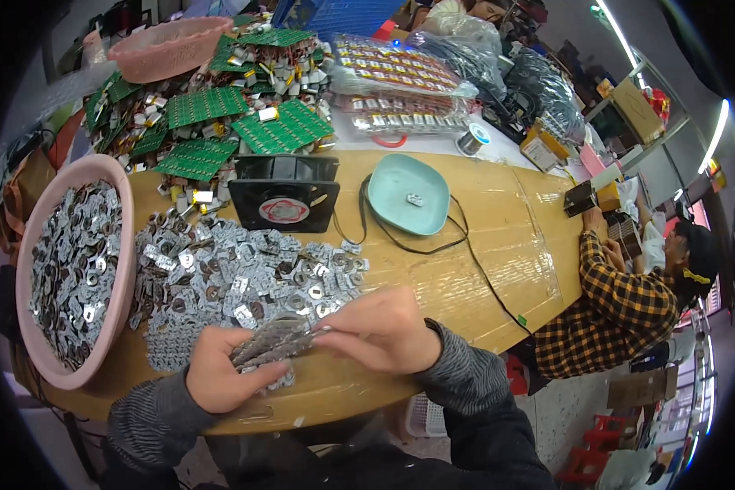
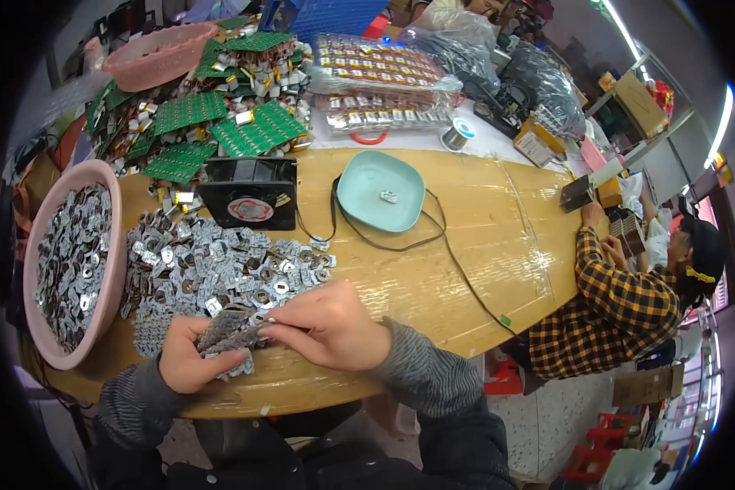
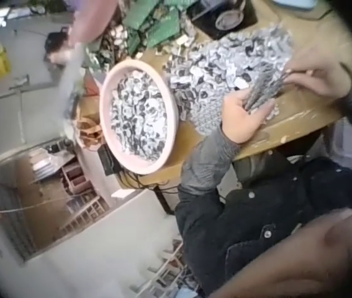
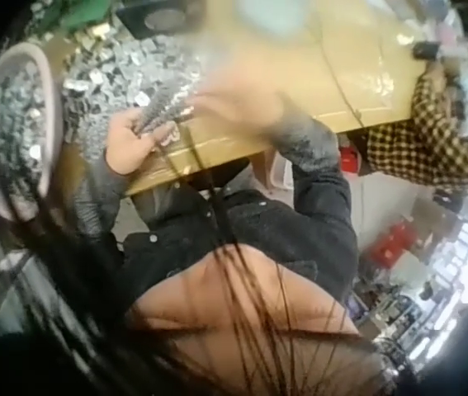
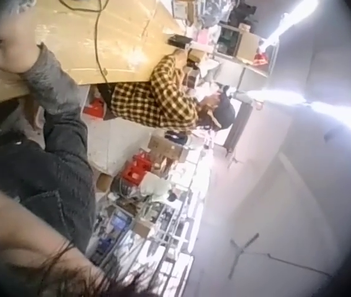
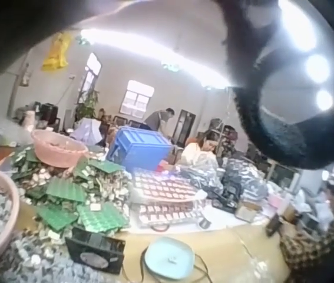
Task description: Sorting and inspecting small electronic components in blister packs at a workstation.
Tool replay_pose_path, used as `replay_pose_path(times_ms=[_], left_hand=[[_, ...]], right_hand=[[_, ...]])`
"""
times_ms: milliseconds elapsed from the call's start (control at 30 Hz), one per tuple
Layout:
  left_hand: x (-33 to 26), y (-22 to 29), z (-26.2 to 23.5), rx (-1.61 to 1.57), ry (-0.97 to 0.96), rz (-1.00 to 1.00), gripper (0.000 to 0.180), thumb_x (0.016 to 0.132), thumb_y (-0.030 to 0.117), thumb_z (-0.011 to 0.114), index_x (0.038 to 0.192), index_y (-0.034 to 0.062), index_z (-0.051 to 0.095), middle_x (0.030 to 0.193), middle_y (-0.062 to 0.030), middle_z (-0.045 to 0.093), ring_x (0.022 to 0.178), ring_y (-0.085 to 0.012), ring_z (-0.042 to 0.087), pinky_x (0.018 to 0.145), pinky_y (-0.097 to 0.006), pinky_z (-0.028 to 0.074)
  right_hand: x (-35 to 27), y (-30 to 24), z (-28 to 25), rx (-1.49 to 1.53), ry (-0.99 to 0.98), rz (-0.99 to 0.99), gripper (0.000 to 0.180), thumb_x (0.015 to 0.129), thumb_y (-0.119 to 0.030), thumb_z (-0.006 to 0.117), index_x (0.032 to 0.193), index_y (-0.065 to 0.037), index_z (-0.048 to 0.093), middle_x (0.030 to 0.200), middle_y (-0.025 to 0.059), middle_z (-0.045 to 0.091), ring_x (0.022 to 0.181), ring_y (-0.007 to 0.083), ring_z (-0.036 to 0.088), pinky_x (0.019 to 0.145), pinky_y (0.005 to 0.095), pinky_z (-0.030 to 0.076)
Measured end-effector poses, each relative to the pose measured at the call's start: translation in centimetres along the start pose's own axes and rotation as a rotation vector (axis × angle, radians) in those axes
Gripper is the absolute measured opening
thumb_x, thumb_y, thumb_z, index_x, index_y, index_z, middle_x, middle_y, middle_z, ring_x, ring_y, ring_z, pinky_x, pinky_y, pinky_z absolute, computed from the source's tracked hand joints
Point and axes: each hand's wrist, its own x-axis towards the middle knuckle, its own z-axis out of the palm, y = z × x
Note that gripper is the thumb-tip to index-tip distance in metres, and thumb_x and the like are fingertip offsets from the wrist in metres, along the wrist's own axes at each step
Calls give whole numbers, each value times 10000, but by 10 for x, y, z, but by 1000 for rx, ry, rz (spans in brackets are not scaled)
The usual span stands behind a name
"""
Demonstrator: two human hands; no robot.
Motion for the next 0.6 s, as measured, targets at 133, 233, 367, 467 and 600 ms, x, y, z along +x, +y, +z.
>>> replay_pose_path(times_ms=[133, 233, 367, 467, 600], left_hand=[[-3, 3, 14, 69, 137, 71, 154, 845, 92, 754, 923, -38, 729, 680, -53, 700, 588, -70, 632, 547, -251, 494], [1, -5, 13, 194, 173, 252, 123, 850, 86, 750, 880, -29, 719, 652, -44, 684, 528, -72, 622, 501, -246, 473], [0, -2, 10, 249, 260, 380, 135, 782, 61, 772, 884, -5, 713, 639, -86, 664, 514, -147, 652, 501, -275, 490], [-3, -13, -2, 585, 208, 769, 483, 592, 23, 766, 1058, -12, 644, 852, -126, 675, 661, -291, 671, 559, -358, 535], [-7, -13, 0, 669, 226, 819, 561, 526, 28, 766, 1068, -38, 635, 883, -149, 672, 669, -294, 668, 559, -357, 535]], right_hand=[[-3, -11, 2, -262, 60, -87, 162, 773, 29, 777, 925, 17, 720, 695, 133, 683, 555, 229, 675, 511, 285, 519], [-1, -8, 9, -254, 144, -143, 151, 769, 48, 762, 910, 20, 718, 688, 132, 677, 551, 234, 671, 500, 295, 516], [-3, -13, -1, 266, 44, 361, 66, 893, -4, 680, 917, 51, 706, 712, 110, 688, 569, 171, 668, 529, 260, 511], [-2, -16, 3, 557, 34, 559, 123, 941, -8, 633, 943, 97, 698, 715, 107, 686, 595, 128, 660, 550, 245, 517], [2, -23, 2, 569, -9, 612, 122, 926, 6, 642, 929, 115, 696, 698, 117, 674, 586, 144, 660, 541, 258, 516]])
